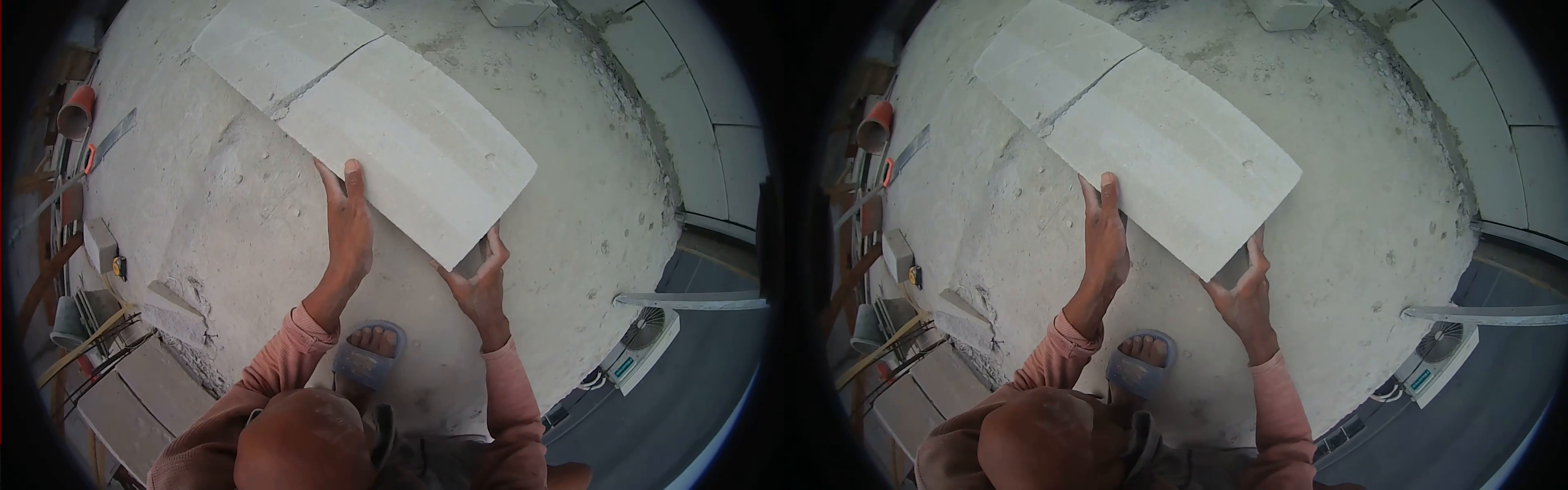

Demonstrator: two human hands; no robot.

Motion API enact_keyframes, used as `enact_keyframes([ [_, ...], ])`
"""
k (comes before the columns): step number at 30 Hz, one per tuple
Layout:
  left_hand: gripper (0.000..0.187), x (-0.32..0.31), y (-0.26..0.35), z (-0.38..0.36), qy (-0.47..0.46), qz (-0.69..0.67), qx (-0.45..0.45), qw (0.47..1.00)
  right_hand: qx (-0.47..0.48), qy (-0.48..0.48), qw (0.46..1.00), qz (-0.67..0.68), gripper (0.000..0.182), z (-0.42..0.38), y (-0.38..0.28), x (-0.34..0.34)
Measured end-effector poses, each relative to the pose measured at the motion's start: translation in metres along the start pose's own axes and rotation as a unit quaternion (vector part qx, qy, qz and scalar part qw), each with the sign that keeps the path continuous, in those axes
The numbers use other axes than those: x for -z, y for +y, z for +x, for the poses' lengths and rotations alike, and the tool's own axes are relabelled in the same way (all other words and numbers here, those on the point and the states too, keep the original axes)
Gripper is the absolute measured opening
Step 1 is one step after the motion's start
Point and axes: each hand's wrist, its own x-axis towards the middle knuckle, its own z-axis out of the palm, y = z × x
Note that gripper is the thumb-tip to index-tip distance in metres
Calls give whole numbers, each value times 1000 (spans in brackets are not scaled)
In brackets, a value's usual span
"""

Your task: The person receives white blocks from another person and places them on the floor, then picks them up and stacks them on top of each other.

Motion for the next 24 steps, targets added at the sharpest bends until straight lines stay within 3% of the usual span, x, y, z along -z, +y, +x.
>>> enact_keyframes([
  [5, 83, -4, -3, 2, 5, -16, -41, 999, 6, -23, 998, -59, 105, 1, 1, 15],
  [6, 81, -5, -2, 0, -3, -65, -8, 998, -4, -40, 994, -101, 100, -1, -8, 29],
  [9, 84, 17, -9, -1, 2, -41, 58, 997, 95, -110, 948, -281, 74, -48, -41, 106],
  [11, 81, 21, 0, -22, 22, -61, 104, 992, 60, -201, 922, -326, 65, -109, -60, 181],
  [12, 78, 21, 3, -42, -1, -45, 82, 996, 45, -255, 908, -331, 61, -146, -75, 216],
  [14, 76, 17, 4, -66, -85, 43, 37, 995, -135, -292, 876, -358, 54, -237, -115, 296],
  [15, 77, 6, 8, -76, -151, 120, 5, 981, -151, -216, 870, -416, 45, -299, -124, 322],
  [17, 79, -24, 20, -93, -277, 261, -72, 922, -343, -214, 819, -407, 51, -397, -154, 361],
  [21, 84, -80, 60, -100, -356, 364, 60, 859, -586, -61, 775, -228, 70, -568, -123, 383],
  [24, 82, -125, 105, -119, -361, 387, 198, 825, -640, 105, 746, -153, 71, -683, -29, 354],
])
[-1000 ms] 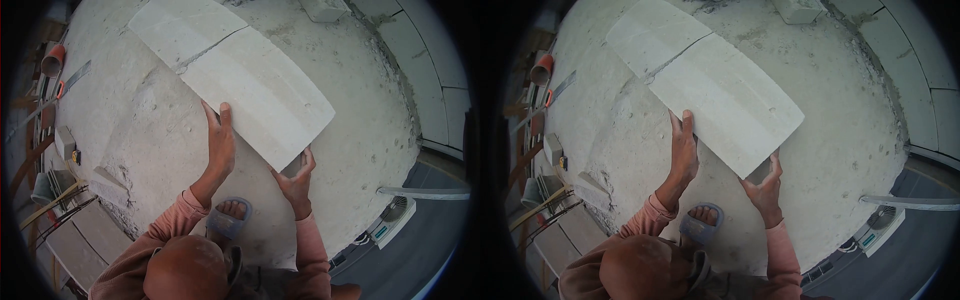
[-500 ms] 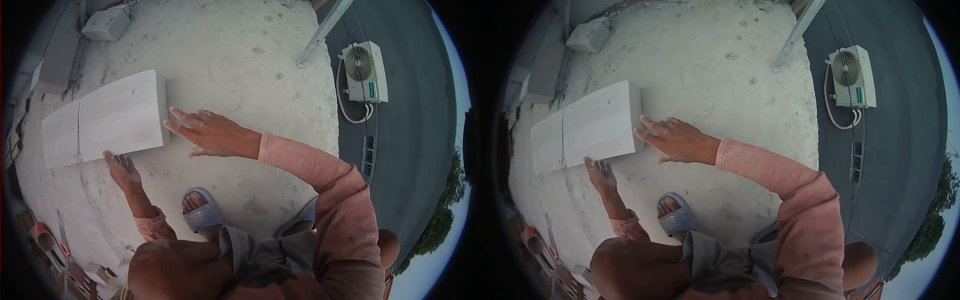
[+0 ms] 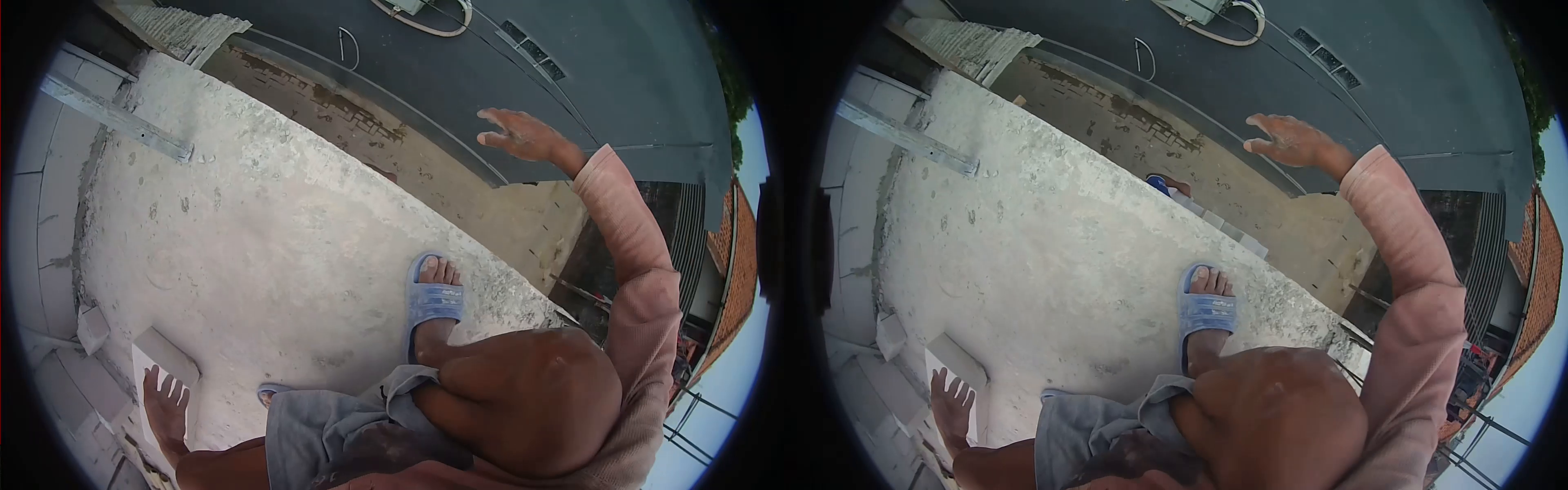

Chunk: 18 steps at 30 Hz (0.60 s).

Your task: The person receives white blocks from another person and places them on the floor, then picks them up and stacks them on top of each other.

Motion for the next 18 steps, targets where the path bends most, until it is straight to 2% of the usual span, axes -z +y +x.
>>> enact_keyframes([
  [2, 78, -18, 45, -18, -114, 107, -22, 987, -42, 47, 994, 90, 72, 33, 72, -75],
  [4, 74, -70, 87, -37, -87, 266, -82, 957, -87, 21, 989, 117, 73, 49, 120, -143],
  [6, 74, -133, 116, -48, -54, 430, -159, 887, -115, -25, 979, 166, 74, 51, 140, -190],
  [7, 77, -171, 123, -49, -51, 515, -206, 830, -119, -55, 971, 199, 75, 50, 143, -208],
  [8, 77, -211, 126, -47, -62, 561, -213, 797, -122, -83, 962, 230, 75, 53, 148, -225],
  [10, 78, -283, 119, -39, -88, 645, -220, 727, -138, -76, 948, 275, 76, 59, 159, -270],
  [11, 76, -309, 112, -31, -117, 650, -219, 718, -149, -72, 941, 296, 77, 59, 164, -285],
  [12, 74, -333, 105, -22, -148, 655, -217, 709, -155, -79, 945, 278, 79, 57, 167, -292],
  [14, 77, -382, 94, -12, -177, 699, -274, 637, -165, -96, 953, 236, 86, 53, 170, -304],
  [15, 78, -403, 86, -10, -191, 716, -300, 601, -161, -97, 966, 176, 91, 50, 166, -299],
  [17, 78, -448, 74, -11, -222, 719, -341, 563, -147, -96, 983, 51, 101, 46, 160, -282],
  [18, 77, -466, 68, -13, -236, 719, -363, 543, -103, -66, 993, 4, 105, 49, 156, -278],
])
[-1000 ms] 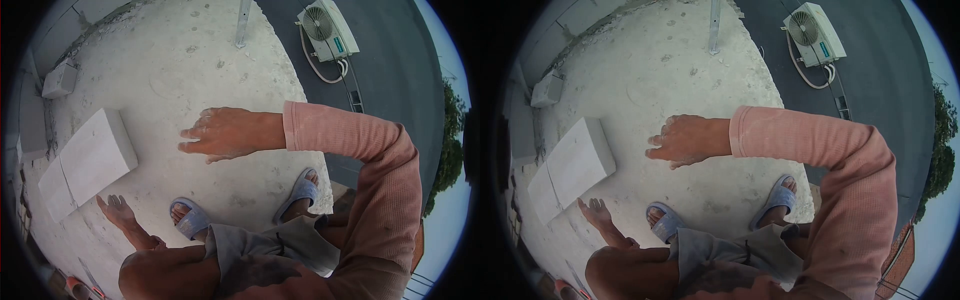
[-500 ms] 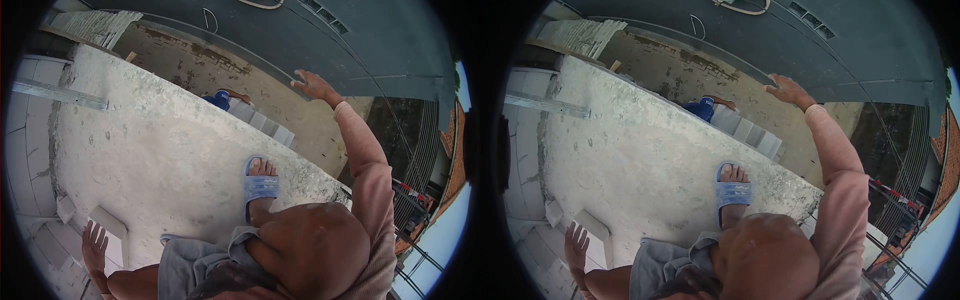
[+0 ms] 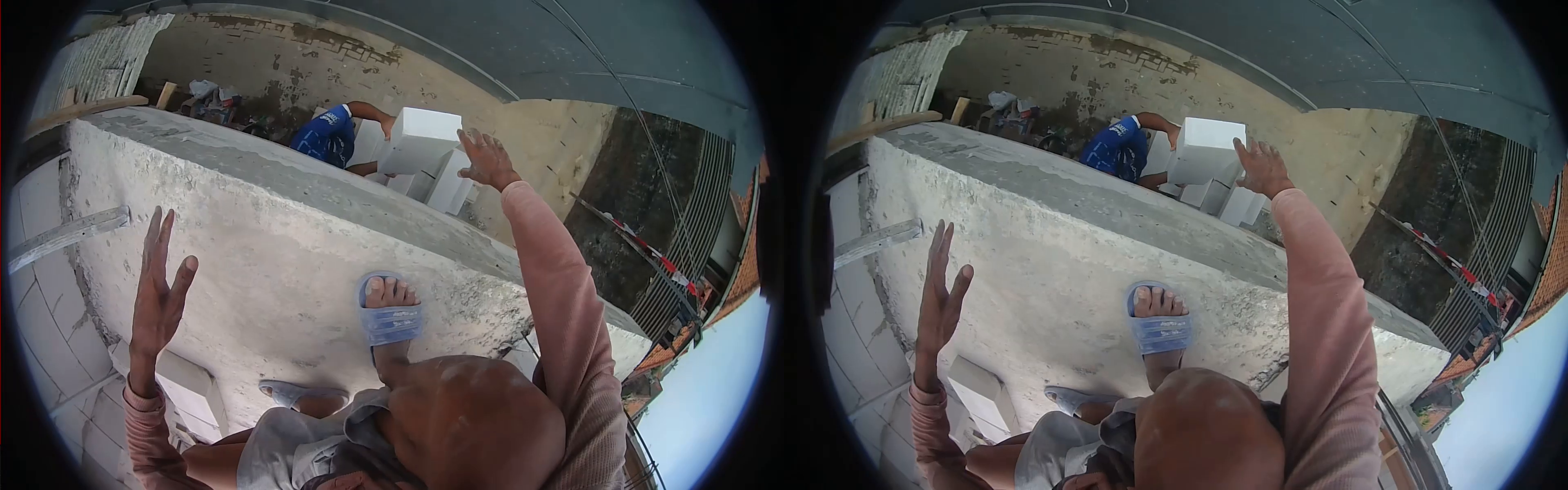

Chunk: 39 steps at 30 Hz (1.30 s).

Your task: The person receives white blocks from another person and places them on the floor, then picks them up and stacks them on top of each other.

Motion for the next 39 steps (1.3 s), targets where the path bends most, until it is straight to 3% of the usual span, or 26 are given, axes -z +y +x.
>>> enact_keyframes([
  [2, 77, -10, 17, 18, 4, -7, -5, 1000, 87, 75, 989, -91, 113, 11, -8, 9],
  [5, 78, -21, 23, 21, -6, -10, -10, 1000, 71, 81, 988, -111, 125, 34, -26, 45],
  [9, 79, -25, 3, 5, -22, -21, 29, 999, 28, 21, 990, -135, 138, 87, 2, 79],
  [13, 79, -26, -16, -8, 6, -51, 76, 996, 3, -49, 998, -43, 149, 108, 22, 91],
  [16, 79, -27, -8, -10, 36, -34, 74, 996, -14, -99, 983, 153, 148, 126, 60, 77],
  [18, 80, -25, 10, -1, 26, -161, 87, 983, 27, -59, 993, 103, 148, 115, 63, 82],
  [21, 86, -26, 67, 49, -19, -421, 85, 903, 42, -54, 998, 11, 144, 77, 47, 108],
  [22, 92, -42, 84, 79, -68, -536, 82, 837, 46, -37, 998, -1, 142, 65, 40, 111],
  [25, 121, -120, 136, 205, -239, -710, 196, 633, 79, 29, 996, -33, 131, 30, 22, 108],
  [28, 119, -213, 185, 282, -314, -668, 314, 596, 89, 68, 991, -70, 124, -6, -5, 112],
  [32, 110, -261, 218, 280, -429, -674, 304, 519, 62, 47, 994, -81, 120, -60, -38, 129],
  [33, 108, -263, 223, 276, -458, -669, 293, 507, 77, 81, 990, -88, 119, -75, -39, 128],
  [36, 103, -263, 243, 275, -494, -634, 275, 528, 68, 95, 989, -89, 118, -111, -54, 137],
  [37, 82, -265, 249, 270, -470, -617, 304, 554, 56, 99, 990, -82, 116, -128, -62, 136],
  [39, 76, -263, 258, 262, -485, -608, 250, 576, 43, 124, 987, -93, 112, -149, -68, 150],
])
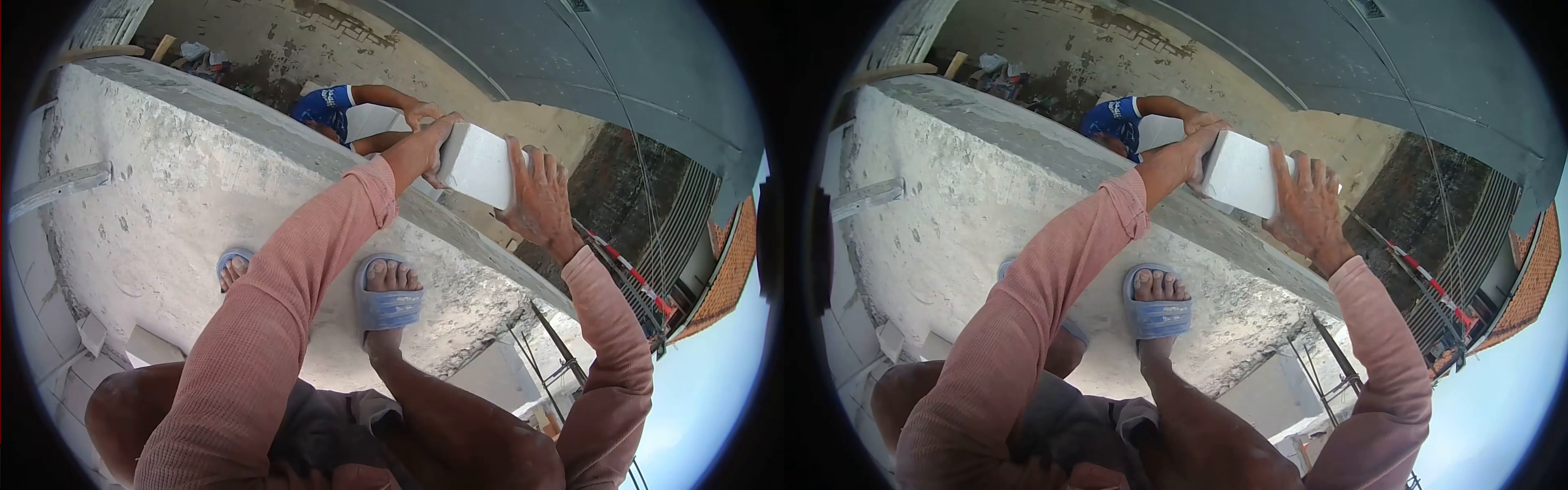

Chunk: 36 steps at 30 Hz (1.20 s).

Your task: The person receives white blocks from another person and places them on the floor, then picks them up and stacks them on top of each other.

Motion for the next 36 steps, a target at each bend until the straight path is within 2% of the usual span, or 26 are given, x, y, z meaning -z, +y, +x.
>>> enact_keyframes([
  [1, 74, -7, -11, -5, -16, 12, -12, 1000, -7, 2, 1000, -1, 111, -13, -2, 14],
  [3, 70, -45, -34, -68, 6, -37, -47, 998, -18, 8, 1000, 2, 109, -41, -8, 43],
  [4, 75, -60, -49, -77, 19, -70, -69, 995, -29, 19, 999, -3, 108, -61, -17, 56],
  [5, 82, -74, -66, -83, 34, -102, -90, 990, -41, 30, 999, -8, 107, -81, -26, 70],
  [6, 97, -93, -83, -116, 59, -122, -107, 985, -51, 37, 998, -13, 106, -103, -35, 85],
  [8, 126, -117, -122, -162, 48, -65, -141, 987, -60, 32, 998, -13, 99, -154, -51, 120],
  [9, 130, -128, -141, -189, 36, -45, -158, 986, -53, 41, 997, -23, 97, -176, -55, 138],
  [10, 129, -142, -158, -221, 53, -39, -175, 982, -38, 56, 997, -44, 97, -197, -58, 157],
  [11, 128, -154, -168, -255, 58, -12, -152, 987, -18, 71, 995, -60, 97, -217, -61, 177],
  [13, 127, -182, -193, -307, 52, -17, -170, 984, -3, 68, 995, -79, 113, -254, -65, 228],
  [15, 123, -209, -214, -357, 42, -30, -184, 982, -3, 46, 995, -89, 114, -287, -65, 284],
  [17, 123, -225, -231, -423, 32, -68, -185, 980, 21, 47, 993, -102, 99, -309, -78, 345],
  [20, 125, -256, -268, -509, 38, -117, -184, 975, 86, 38, 985, -145, 100, -348, -96, 427],
  [22, 125, -274, -313, -550, 67, -169, -200, 963, 148, 38, 979, -138, 90, -373, -124, 479],
  [23, 122, -281, -341, -571, 85, -201, -237, 947, 178, 45, 974, -136, 84, -387, -135, 495],
  [26, 115, -280, -420, -639, 92, -327, -280, 898, 270, 55, 951, -143, 86, -424, -187, 536],
  [28, 114, -260, -471, -691, 129, -357, -265, 886, 330, 55, 937, -103, 68, -442, -221, 541],
  [29, 114, -252, -499, -702, 130, -407, -278, 860, 357, 52, 929, -85, 59, -449, -240, 538],
  [33, 111, -195, -619, -732, 160, -545, -319, 759, 465, 49, 884, -16, 52, -471, -347, 505],
  [35, 109, -147, -687, -742, 215, -542, -335, 740, 516, 43, 856, 9, 51, -479, -411, 474],
  [36, 100, -123, -718, -751, 225, -562, -323, 727, 525, 30, 850, 37, 54, -485, -451, 462],
])
